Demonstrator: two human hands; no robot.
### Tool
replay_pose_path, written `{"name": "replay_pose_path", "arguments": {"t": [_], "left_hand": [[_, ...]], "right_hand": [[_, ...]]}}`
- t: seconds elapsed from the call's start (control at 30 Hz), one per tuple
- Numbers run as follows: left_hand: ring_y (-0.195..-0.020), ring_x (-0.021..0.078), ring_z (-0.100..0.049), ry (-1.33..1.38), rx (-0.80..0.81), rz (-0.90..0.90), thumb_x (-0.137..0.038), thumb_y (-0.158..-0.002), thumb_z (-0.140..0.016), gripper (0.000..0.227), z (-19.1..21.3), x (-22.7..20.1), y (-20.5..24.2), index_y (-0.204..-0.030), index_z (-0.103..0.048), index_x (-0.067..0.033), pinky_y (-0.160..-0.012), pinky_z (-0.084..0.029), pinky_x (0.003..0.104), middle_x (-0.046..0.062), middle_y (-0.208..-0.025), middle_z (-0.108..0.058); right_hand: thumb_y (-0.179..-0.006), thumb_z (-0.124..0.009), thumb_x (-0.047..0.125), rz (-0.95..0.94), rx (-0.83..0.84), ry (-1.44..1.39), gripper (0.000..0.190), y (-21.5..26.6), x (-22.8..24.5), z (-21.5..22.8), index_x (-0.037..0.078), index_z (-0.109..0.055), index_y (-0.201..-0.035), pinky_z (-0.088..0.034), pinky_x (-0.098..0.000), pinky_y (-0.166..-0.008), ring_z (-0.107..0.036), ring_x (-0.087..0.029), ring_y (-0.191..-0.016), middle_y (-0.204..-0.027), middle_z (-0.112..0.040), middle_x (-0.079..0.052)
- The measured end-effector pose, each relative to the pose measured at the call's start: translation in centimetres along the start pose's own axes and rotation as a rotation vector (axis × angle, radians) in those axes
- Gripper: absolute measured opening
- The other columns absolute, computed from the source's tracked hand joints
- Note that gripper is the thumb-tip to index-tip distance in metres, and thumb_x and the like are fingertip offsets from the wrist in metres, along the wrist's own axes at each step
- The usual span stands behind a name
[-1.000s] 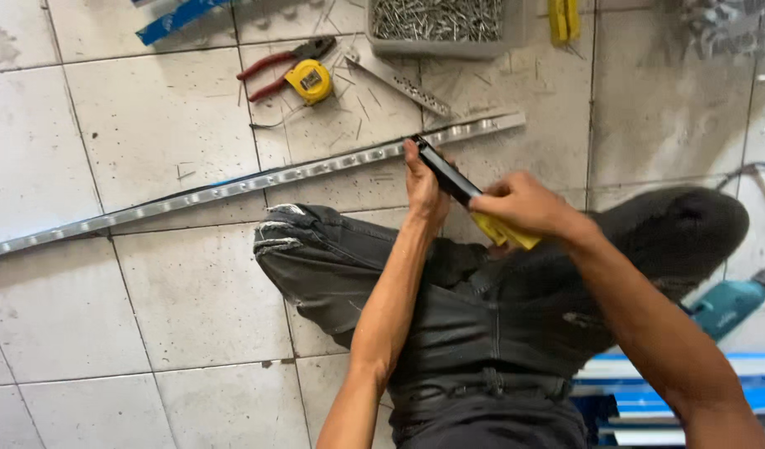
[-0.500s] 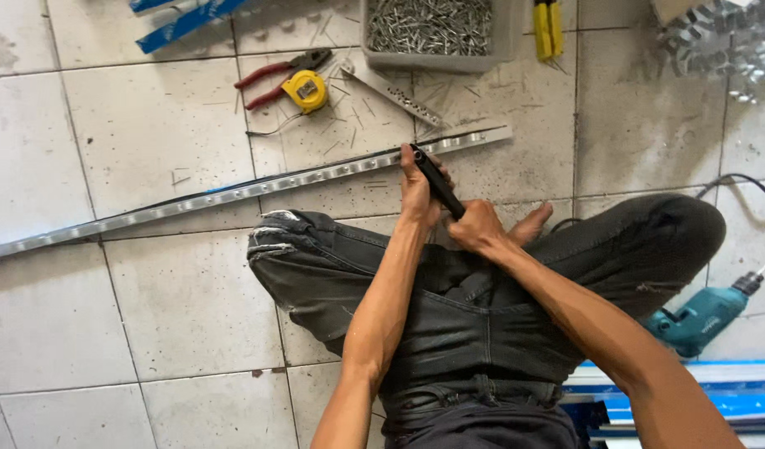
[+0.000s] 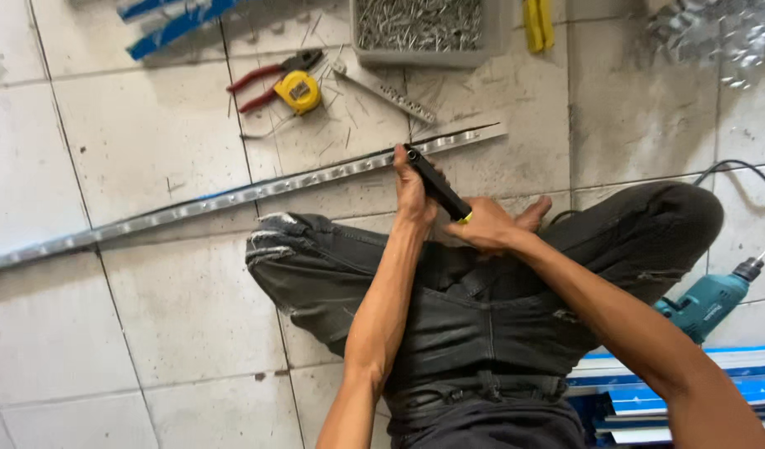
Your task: The person sits on the floor and uses a manual rivet gun to fasten rivets into a long metal frame. They repeatedly pick up rivets from a container, insert them into the tool, and squeeze the handles to secure them into the frame.
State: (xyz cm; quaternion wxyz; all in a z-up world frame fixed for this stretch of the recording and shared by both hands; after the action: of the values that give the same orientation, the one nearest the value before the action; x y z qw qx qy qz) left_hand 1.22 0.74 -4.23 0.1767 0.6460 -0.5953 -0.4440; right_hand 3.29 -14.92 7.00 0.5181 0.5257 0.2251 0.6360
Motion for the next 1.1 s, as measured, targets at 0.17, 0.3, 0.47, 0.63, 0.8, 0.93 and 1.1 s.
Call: {"name": "replay_pose_path", "arguments": {"t": [0.17, 0.3, 0.47, 0.63, 0.8, 0.93, 1.1], "left_hand": [[-0.092, 0.0368, -0.09, 0.215, 0.153, 0.201, -0.127, -0.096, -0.045, 0.126, -0.2, -0.9, -0.3, -0.117, -0.087, -0.0104, -0.083, -0.079, 0.056, 0.018, -0.099, -0.089], [-0.126, 0.0469, -0.087, 0.318, 0.143, 0.208, -0.134, -0.088, -0.052, 0.142, 2.6, 1.6, -3.7, -0.141, -0.081, -0.0051, -0.118, -0.071, 0.067, 0.024, -0.131, -0.088], [-0.156, 0.0469, -0.073, 0.103, 0.496, 0.116, -0.127, -0.109, -0.028, 0.138, 1.3, 1.4, -1.4, -0.165, -0.078, -0.0112, -0.129, -0.059, 0.079, 0.019, -0.16, -0.08], [-0.113, 0.0376, -0.092, -0.201, 0.669, 0.015, -0.078, -0.118, -0.069, 0.087, -5.4, -4.1, 8.2, -0.154, -0.079, -0.0006, -0.092, -0.08, 0.053, 0.026, -0.123, -0.091], [-0.046, 0.0242, -0.074, -0.599, 0.752, 0.009, -0.007, -0.082, -0.113, 0.03, -6.8, -14.3, 7.9, -0.089, -0.086, 0.0048, -0.04, -0.06, 0.039, 0.017, -0.063, -0.076], [-0.049, 0.012, -0.061, -0.505, 0.799, 0.055, -0.013, -0.088, -0.107, 0.028, -8.3, -15.7, 8.9, -0.088, -0.08, -0.005, -0.044, -0.05, 0.028, 0.004, -0.066, -0.067], [-0.101, 0.0152, -0.09, -0.681, 0.935, 0.104, -0.028, -0.086, -0.114, 0.039, -5.4, -11.8, 12.3, -0.113, -0.089, -0.0125, -0.094, -0.075, 0.031, 0.004, -0.109, -0.095]], "right_hand": [[-0.088, -0.095, 0.042, 0.169, -0.312, 0.02, 0.041, -4.1, -4.6, -3.0, 0.007, -0.09, -0.108, -0.061, -0.072, -0.092, -0.088, -0.058, -0.115, -0.101, -0.089, -0.029], [-0.089, -0.09, 0.044, 0.163, -0.546, 0.032, 0.032, -6.1, -6.4, -5.8, 0.015, -0.08, -0.08, -0.063, -0.0572, -0.072, -0.085, -0.046, -0.079, -0.073, -0.077, -0.019], [-0.099, -0.093, 0.044, 0.06, -0.591, -0.058, 0.04, -4.1, -7.1, -3.8, 0.02, -0.074, -0.073, -0.051, -0.041, -0.058, -0.07, -0.025, -0.06, -0.059, -0.064, -0.001], [-0.101, -0.094, 0.045, -0.005, -0.331, -0.191, 0.049, 6.0, 1.1, -0.4, -0.001, -0.085, -0.086, -0.058, -0.0559, -0.072, -0.077, -0.039, -0.075, -0.074, -0.077, -0.025], [-0.118, -0.07, 0.059, 0.065, 0.086, -0.067, 0.073, 13.9, 13.3, 11.8, -0.002, -0.088, -0.082, -0.073, -0.0433, -0.067, -0.083, -0.037, -0.051, -0.063, -0.087, -0.028], [-0.133, -0.066, 0.039, 0.52, -0.389, 0.21, 0.057, 1.1, 13.4, 20.1, -0.007, -0.094, -0.114, -0.067, -0.06, -0.082, -0.09, -0.047, -0.087, -0.098, -0.091, -0.03], [-0.122, -0.094, 0.02, 0.737, -0.8, 0.353, 0.03, -18.5, 17.1, 25.9, -0.004, -0.1, -0.137, -0.07, -0.0538, -0.096, -0.093, -0.039, -0.11, -0.124, -0.097, -0.025]]}}
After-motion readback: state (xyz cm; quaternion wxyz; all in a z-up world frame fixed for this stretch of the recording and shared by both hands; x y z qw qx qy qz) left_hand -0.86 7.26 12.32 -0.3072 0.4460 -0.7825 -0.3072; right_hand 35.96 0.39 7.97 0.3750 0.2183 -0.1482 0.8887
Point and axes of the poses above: each hand's wrist, its own y-axis away from the middle knuckle, its own z-axis out of the back of the hand, x = y × z, the point moved 3 cm from there along -y, towards the middle knuckle
